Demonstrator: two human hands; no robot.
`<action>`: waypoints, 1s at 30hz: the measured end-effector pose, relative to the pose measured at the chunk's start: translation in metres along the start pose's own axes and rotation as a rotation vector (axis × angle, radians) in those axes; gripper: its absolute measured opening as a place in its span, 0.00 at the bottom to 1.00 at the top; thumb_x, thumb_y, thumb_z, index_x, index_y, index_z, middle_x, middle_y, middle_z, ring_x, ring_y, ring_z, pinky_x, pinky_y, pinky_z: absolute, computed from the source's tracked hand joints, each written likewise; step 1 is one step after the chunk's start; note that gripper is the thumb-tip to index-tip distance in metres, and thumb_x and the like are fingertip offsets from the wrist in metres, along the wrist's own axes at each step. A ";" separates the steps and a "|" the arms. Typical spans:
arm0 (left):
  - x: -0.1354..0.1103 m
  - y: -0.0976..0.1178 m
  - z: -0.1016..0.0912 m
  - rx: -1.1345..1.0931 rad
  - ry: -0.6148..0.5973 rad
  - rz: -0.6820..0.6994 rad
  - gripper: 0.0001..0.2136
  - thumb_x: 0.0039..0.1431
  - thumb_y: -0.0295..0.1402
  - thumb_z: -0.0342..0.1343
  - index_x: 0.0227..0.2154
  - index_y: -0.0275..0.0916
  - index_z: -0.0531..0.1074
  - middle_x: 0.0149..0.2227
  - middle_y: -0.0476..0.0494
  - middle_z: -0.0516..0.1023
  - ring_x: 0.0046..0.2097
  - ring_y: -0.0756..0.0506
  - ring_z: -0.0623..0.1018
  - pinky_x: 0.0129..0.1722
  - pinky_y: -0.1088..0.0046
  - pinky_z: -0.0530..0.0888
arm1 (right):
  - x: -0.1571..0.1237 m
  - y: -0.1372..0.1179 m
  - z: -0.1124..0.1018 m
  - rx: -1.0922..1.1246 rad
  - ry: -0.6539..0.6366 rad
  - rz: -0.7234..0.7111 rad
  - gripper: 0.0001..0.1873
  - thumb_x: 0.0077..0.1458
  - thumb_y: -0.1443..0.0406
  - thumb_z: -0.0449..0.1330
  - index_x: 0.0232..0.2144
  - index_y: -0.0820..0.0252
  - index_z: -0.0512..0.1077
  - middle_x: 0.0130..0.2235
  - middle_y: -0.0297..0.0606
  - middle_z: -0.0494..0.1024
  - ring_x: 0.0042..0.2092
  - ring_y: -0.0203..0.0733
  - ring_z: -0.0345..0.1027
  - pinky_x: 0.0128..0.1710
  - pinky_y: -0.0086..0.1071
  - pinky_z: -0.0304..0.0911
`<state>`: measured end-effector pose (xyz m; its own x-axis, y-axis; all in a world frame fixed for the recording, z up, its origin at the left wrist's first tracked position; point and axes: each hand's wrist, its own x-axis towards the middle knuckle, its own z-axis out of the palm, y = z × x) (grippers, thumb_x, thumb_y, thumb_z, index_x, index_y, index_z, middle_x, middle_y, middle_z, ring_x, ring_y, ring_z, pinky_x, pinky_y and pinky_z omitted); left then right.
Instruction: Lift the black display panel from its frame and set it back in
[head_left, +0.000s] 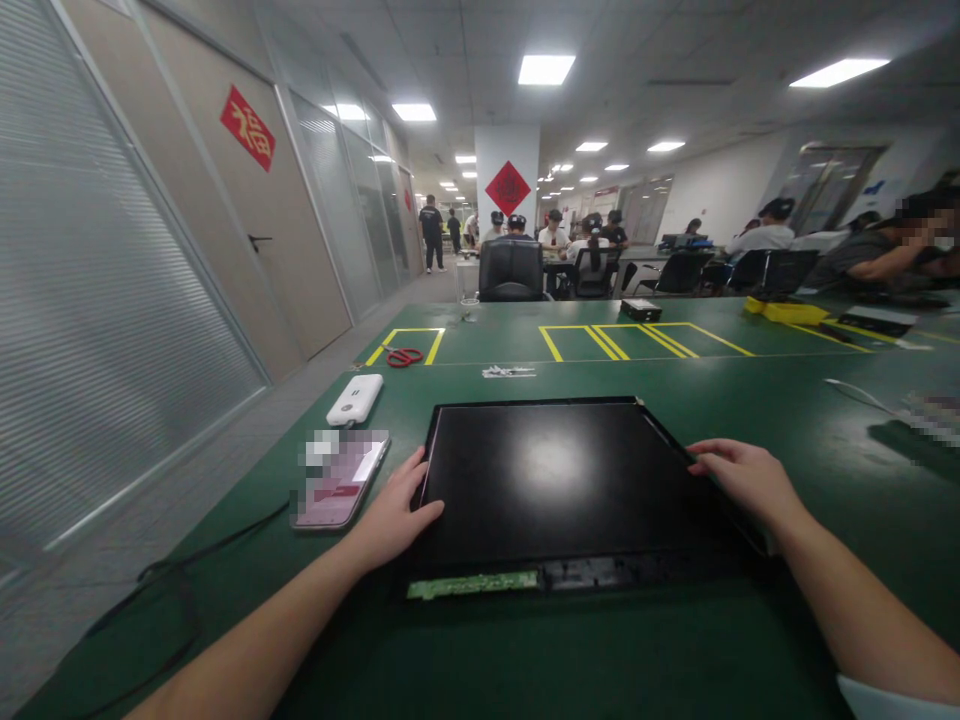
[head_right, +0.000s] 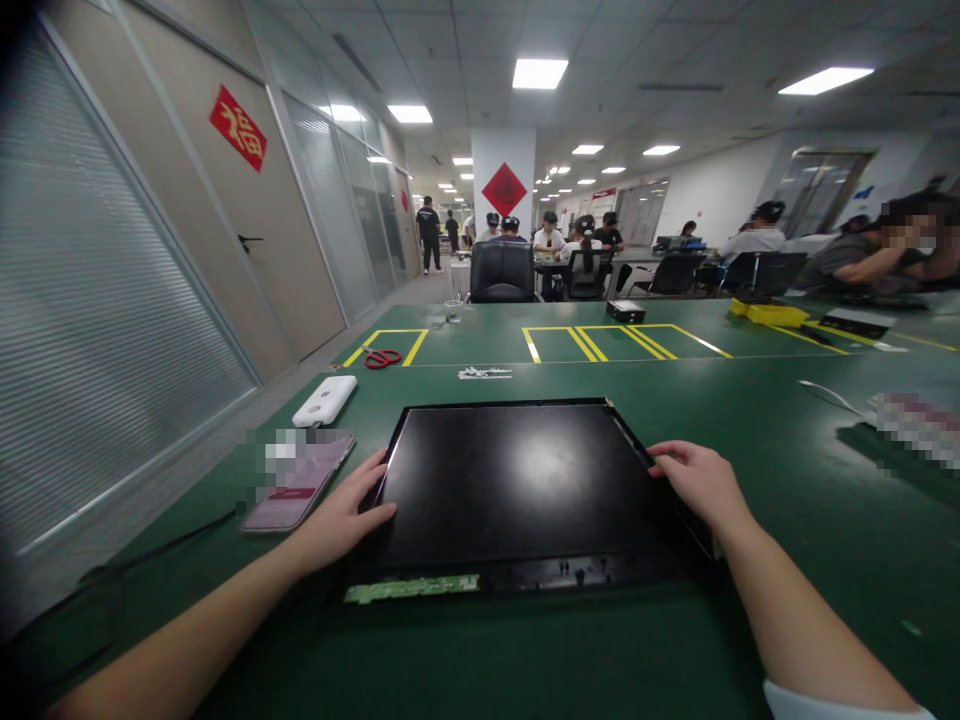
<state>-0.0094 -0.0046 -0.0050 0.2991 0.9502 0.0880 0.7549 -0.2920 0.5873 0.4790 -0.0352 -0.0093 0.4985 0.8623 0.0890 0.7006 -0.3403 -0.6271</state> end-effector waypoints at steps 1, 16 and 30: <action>0.000 0.000 0.000 0.008 -0.003 -0.001 0.28 0.52 0.38 0.54 0.56 0.33 0.69 0.68 0.31 0.56 0.67 0.31 0.58 0.65 0.50 0.56 | 0.000 0.000 0.000 0.001 0.003 -0.001 0.19 0.43 0.59 0.54 0.36 0.56 0.79 0.29 0.38 0.83 0.39 0.52 0.74 0.35 0.38 0.61; 0.000 -0.006 0.001 -0.104 0.022 -0.066 0.14 0.47 0.39 0.57 0.38 0.40 0.69 0.67 0.30 0.58 0.67 0.33 0.60 0.62 0.49 0.59 | 0.002 0.001 0.000 -0.023 0.002 0.019 0.20 0.44 0.58 0.54 0.37 0.55 0.79 0.30 0.36 0.83 0.39 0.51 0.74 0.36 0.39 0.61; 0.002 -0.015 0.005 -0.064 0.052 0.003 0.13 0.51 0.43 0.57 0.36 0.41 0.67 0.65 0.28 0.61 0.65 0.33 0.63 0.61 0.49 0.60 | 0.003 0.004 0.002 -0.022 0.032 -0.018 0.18 0.43 0.59 0.54 0.34 0.55 0.80 0.28 0.37 0.82 0.37 0.50 0.74 0.34 0.38 0.62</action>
<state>-0.0178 0.0011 -0.0177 0.2693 0.9542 0.1304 0.7147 -0.2888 0.6370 0.4821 -0.0334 -0.0125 0.5016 0.8560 0.1250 0.7204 -0.3333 -0.6083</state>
